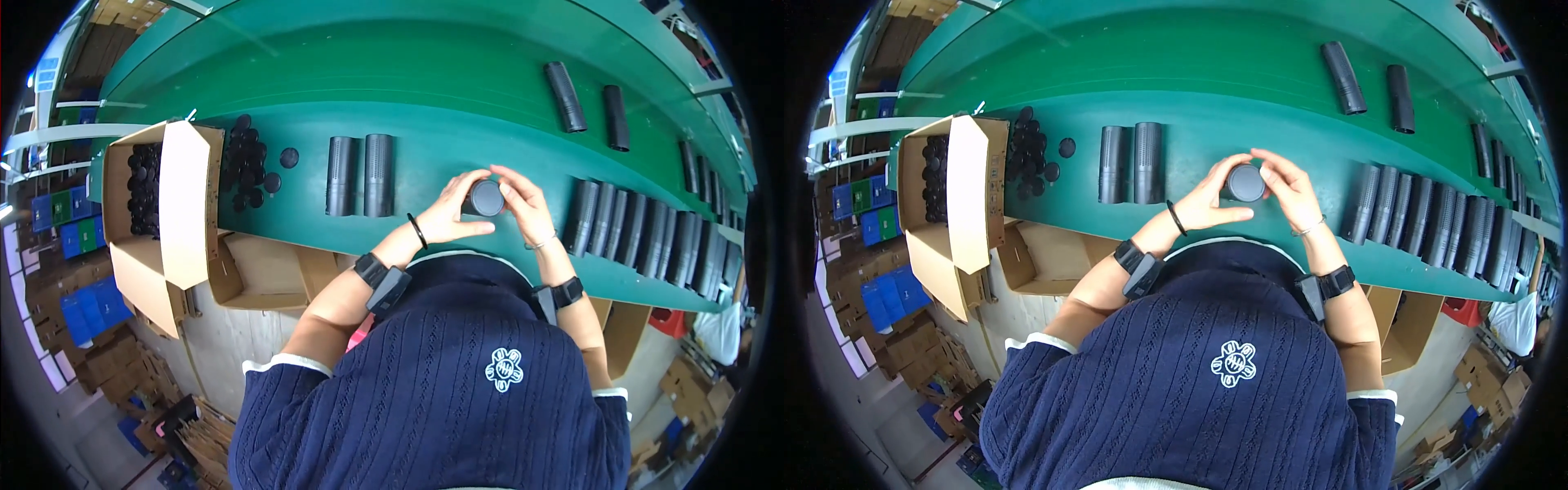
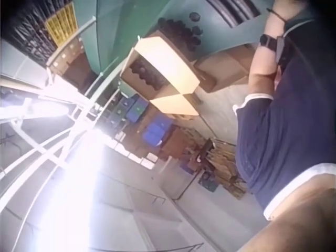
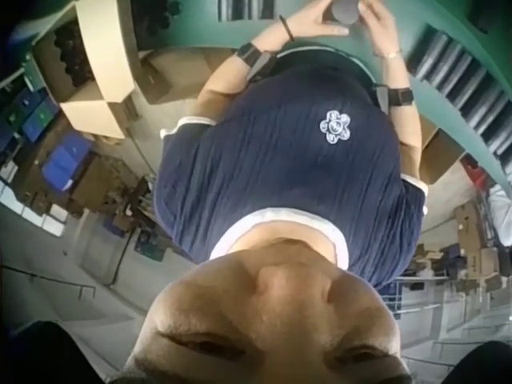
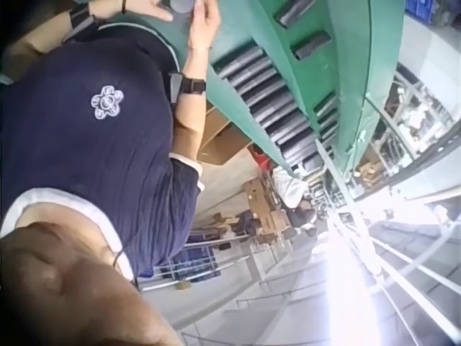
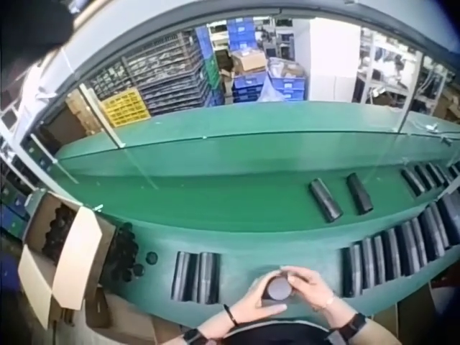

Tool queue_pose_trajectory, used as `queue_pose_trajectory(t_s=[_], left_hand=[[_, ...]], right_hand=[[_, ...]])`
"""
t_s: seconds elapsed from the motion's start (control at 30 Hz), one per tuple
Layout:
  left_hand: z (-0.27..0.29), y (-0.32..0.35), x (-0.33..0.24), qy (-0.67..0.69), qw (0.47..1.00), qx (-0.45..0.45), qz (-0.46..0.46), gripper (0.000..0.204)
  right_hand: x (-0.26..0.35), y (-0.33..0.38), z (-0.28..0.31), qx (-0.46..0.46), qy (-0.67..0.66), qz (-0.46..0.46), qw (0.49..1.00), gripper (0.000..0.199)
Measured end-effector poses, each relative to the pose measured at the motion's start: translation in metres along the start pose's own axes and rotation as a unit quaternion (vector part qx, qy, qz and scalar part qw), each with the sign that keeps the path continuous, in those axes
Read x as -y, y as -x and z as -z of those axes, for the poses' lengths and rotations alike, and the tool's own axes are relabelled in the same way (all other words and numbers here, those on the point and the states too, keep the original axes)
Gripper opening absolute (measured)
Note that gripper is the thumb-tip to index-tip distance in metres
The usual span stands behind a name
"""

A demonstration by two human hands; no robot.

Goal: The person removes newspaper from a box, picks up black cylinders, and places them on a green table. They pick up black caps from a box, press them onto the cylinders, and then place the capped cylinders back into the box.

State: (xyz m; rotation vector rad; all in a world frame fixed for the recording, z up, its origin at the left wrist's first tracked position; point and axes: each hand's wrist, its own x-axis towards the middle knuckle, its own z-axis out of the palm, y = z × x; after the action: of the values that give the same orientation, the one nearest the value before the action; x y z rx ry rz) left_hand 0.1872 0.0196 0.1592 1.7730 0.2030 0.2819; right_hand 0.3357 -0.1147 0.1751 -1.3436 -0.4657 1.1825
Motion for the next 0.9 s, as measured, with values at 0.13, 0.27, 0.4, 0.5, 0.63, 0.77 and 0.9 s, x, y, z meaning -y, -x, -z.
queue_pose_trajectory(t_s=[0.13, 0.27, 0.4, 0.5, 0.63, 0.77, 0.9], left_hand=[[-0.005, -0.004, 0.009, -0.041, 0.998, -0.041, 0.016, 0.077], [-0.007, 0.002, 0.007, -0.028, 0.997, -0.073, -0.011, 0.07], [-0.012, 0.004, 0.007, 0.006, 0.998, -0.057, 0.036, 0.071], [-0.011, 0.002, 0.005, 0.051, 0.997, -0.049, 0.033, 0.064], [-0.026, 0.001, 0.01, 0.06, 0.994, -0.072, 0.05, 0.062], [-0.022, -0.005, 0.008, 0.065, 0.994, -0.06, 0.061, 0.059], [-0.018, 0.001, 0.004, 0.031, 0.996, -0.072, 0.03, 0.068]], right_hand=[[0.013, 0.006, -0.02, 0.013, 0.219, 0.132, 0.967, 0.06], [0.014, 0.0, -0.018, 0.067, 0.212, 0.164, 0.961, 0.066], [0.011, 0.007, -0.029, 0.033, 0.192, 0.143, 0.97, 0.066], [0.007, 0.006, -0.027, 0.034, 0.226, 0.165, 0.96, 0.066], [0.004, 0.007, -0.021, 0.004, 0.316, 0.18, 0.932, 0.067], [0.011, 0.009, -0.017, 0.031, 0.172, 0.114, 0.978, 0.065], [0.019, 0.013, -0.013, 0.064, 0.232, 0.161, 0.957, 0.058]])
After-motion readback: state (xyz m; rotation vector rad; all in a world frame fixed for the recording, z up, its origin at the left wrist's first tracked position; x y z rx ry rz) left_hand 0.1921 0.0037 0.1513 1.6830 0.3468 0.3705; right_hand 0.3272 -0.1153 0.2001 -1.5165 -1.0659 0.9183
